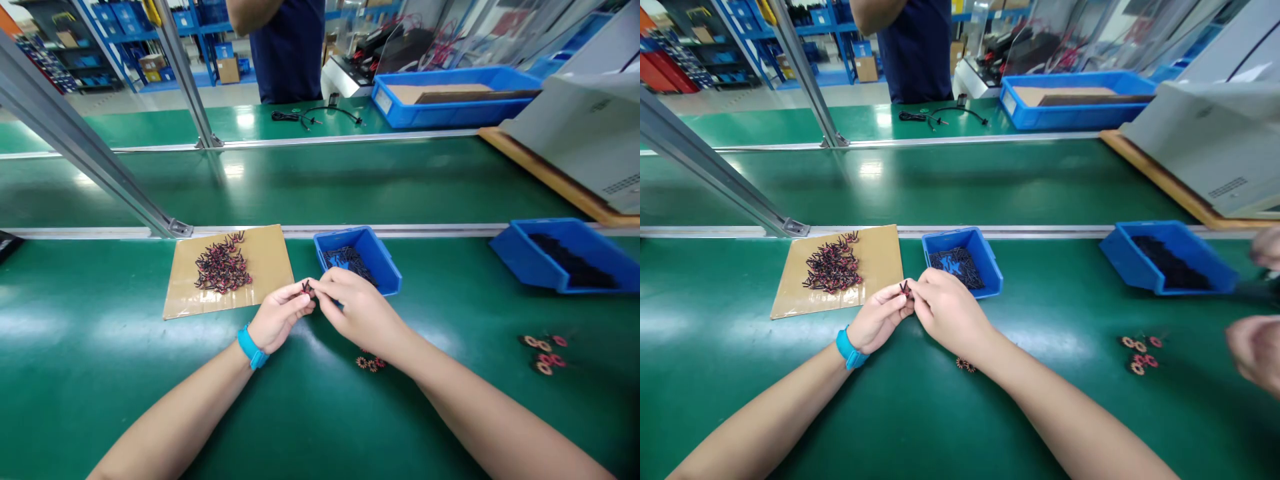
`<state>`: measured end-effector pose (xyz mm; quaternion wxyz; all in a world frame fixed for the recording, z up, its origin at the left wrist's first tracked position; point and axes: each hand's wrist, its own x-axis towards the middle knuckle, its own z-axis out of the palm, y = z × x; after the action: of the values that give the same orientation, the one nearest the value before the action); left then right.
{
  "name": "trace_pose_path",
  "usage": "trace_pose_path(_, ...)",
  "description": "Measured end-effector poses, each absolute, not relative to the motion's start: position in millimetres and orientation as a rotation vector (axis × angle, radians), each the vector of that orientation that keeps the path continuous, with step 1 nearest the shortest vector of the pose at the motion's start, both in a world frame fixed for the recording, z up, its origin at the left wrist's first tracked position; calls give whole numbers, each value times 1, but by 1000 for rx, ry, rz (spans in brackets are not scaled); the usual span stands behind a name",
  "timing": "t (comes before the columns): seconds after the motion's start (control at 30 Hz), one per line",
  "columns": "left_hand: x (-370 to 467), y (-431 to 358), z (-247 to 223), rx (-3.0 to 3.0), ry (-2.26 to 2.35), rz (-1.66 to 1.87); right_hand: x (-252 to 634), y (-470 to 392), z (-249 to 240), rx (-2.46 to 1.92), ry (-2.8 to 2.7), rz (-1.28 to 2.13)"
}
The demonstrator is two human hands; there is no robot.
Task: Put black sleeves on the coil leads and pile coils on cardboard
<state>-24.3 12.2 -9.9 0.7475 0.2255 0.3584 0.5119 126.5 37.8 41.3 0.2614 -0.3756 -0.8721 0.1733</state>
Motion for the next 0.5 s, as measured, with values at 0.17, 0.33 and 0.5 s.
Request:
trace_pose_path(0.17,-25,11,-9,504,786,1106,135,45,48,-1020,-2138,728)
trace_pose_path(0.33,-25,10,-10,525,785,1095,138,47,50,-1053,-2138,729)
trace_pose_path(0.5,-24,10,-7,537,788,1098,140,46,53,-1047,-2172,727)
